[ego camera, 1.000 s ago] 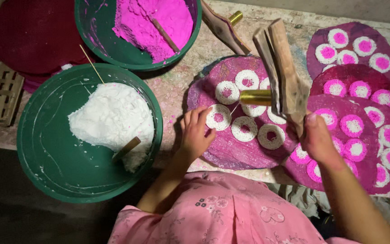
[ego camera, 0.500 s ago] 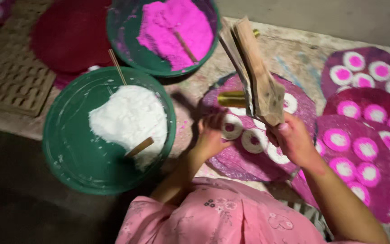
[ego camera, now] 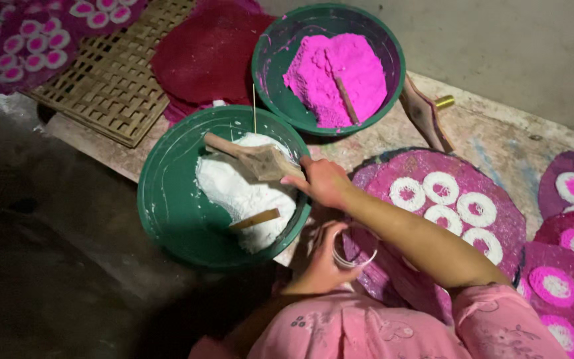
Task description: The person scoops white and pink powders into a wooden mold, presses them together, and ejects ring-shaped decorative pieces onto a pink surface. The person repeats this cycle, arranging the finished pieces on a nearby tray.
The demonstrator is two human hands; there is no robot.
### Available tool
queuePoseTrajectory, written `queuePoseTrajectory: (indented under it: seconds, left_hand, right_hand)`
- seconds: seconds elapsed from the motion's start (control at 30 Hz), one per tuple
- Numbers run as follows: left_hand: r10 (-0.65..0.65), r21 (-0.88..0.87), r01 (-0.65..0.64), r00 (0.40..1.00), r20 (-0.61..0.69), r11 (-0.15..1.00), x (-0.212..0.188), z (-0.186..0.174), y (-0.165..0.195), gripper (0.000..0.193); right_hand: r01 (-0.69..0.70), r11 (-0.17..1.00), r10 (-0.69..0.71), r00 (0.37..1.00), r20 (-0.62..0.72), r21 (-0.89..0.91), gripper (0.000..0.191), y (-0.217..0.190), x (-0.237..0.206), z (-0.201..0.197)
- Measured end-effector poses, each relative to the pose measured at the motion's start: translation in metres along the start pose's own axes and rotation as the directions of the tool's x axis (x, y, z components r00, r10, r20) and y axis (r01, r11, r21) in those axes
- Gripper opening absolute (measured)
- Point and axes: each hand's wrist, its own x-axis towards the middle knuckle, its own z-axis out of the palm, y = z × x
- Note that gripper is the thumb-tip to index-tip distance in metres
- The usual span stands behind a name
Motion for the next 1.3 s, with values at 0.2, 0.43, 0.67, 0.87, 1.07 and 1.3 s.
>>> queuePoseTrajectory:
  seconds: [0.2,0.43,0.67,0.87,1.07,1.3]
  left_hand:
    - [-0.066,-0.088,0.06,0.995,-0.074,0.994,-0.039,-0.033,-0.026,0.089]
    - [-0.082,-0.058,0.078,0.994,-0.066,0.995,-0.041,-0.031,-0.061,0.079]
    - [-0.065,-0.023,0.064,0.995,-0.076,0.998,-0.014,-0.013,-0.046,0.069]
    - [-0.057,0.005,0.058,0.994,-0.09,0.998,0.007,-0.001,-0.035,0.061]
    - [-0.067,0.029,0.07,0.993,-0.1,0.997,0.014,-0.002,-0.031,0.052]
    - [0.025,0.062,-0.018,0.994,-0.106,0.998,0.003,-0.01,-0.046,0.043]
  right_hand:
    - [0.219,0.903,-0.086,0.935,-0.343,0.371,0.05,0.041,-0.019,-0.057]
    - [-0.322,0.937,0.332,0.715,-0.615,0.132,0.052,0.208,-0.094,-0.165]
    - [-0.756,0.654,0.591,0.537,-0.602,-0.031,0.057,0.29,-0.14,-0.176]
    - [-0.848,0.522,0.656,0.47,-0.59,-0.094,0.054,0.295,-0.126,-0.189]
    - [-0.635,0.735,0.459,0.723,-0.517,-0.236,0.053,0.259,-0.059,-0.181]
    - [-0.693,0.699,0.636,0.716,-0.288,-0.179,0.053,0.229,-0.019,-0.164]
